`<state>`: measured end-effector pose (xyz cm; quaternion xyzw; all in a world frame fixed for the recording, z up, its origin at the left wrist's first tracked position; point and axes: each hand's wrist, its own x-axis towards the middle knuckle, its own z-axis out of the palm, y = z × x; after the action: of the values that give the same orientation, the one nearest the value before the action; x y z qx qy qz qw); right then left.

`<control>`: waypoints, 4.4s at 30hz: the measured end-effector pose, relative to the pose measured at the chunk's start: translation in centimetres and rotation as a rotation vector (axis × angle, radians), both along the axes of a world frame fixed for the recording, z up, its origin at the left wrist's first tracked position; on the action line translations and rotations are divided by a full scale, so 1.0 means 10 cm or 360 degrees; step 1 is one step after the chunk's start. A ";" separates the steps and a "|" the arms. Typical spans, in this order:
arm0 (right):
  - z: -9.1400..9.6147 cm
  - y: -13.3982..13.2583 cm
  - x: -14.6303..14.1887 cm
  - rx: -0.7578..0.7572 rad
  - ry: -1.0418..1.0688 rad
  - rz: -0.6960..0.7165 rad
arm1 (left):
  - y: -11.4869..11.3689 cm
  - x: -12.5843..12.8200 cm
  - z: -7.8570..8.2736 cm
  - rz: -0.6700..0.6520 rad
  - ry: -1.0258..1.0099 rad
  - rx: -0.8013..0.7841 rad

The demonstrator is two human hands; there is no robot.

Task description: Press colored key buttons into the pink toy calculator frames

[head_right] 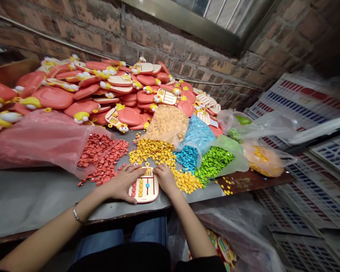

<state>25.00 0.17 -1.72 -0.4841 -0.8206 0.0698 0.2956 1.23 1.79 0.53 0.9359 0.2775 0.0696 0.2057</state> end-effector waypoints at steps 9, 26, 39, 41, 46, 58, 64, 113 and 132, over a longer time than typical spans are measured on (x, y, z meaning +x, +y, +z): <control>-0.01 -0.26 -0.03 -0.0065 0.0155 -0.0048 | 0.01 0.01 0.00 -0.0006 -0.0038 0.0008; 0.14 0.05 0.87 -0.0053 -0.0005 -0.0702 | 0.04 0.00 -0.05 -0.0106 0.0011 0.0033; 0.14 -0.01 0.80 0.0051 0.0345 -0.0504 | 0.04 0.00 -0.05 -0.0098 -0.0024 0.0005; 0.20 -0.07 0.56 -0.0045 0.0444 -0.0294 | 0.04 -0.01 -0.07 -0.0106 -0.0027 0.0026; 0.21 -0.02 0.10 -0.0335 0.0252 -0.0004 | 0.03 0.00 -0.09 -0.0103 0.0000 0.0067; 0.09 -0.24 -0.07 -0.0366 0.0180 -0.0012 | 0.00 0.03 -0.08 -0.0048 -0.0005 0.0061; 0.09 -0.31 -0.16 -0.0539 0.0444 0.0055 | -0.01 0.02 -0.08 -0.0024 -0.0027 0.0051; 0.06 -0.04 0.42 0.0051 0.0192 -0.0653 | 0.01 0.00 -0.06 -0.0120 -0.0018 0.0026; -0.03 -0.29 -0.07 -0.0273 0.0347 -0.0162 | -0.03 0.04 -0.06 -0.0053 0.0060 0.0039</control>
<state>24.27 -2.72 -2.03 -0.5381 -0.7490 0.1767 0.3437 1.59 1.51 -0.03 0.9439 0.2649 0.0517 0.1901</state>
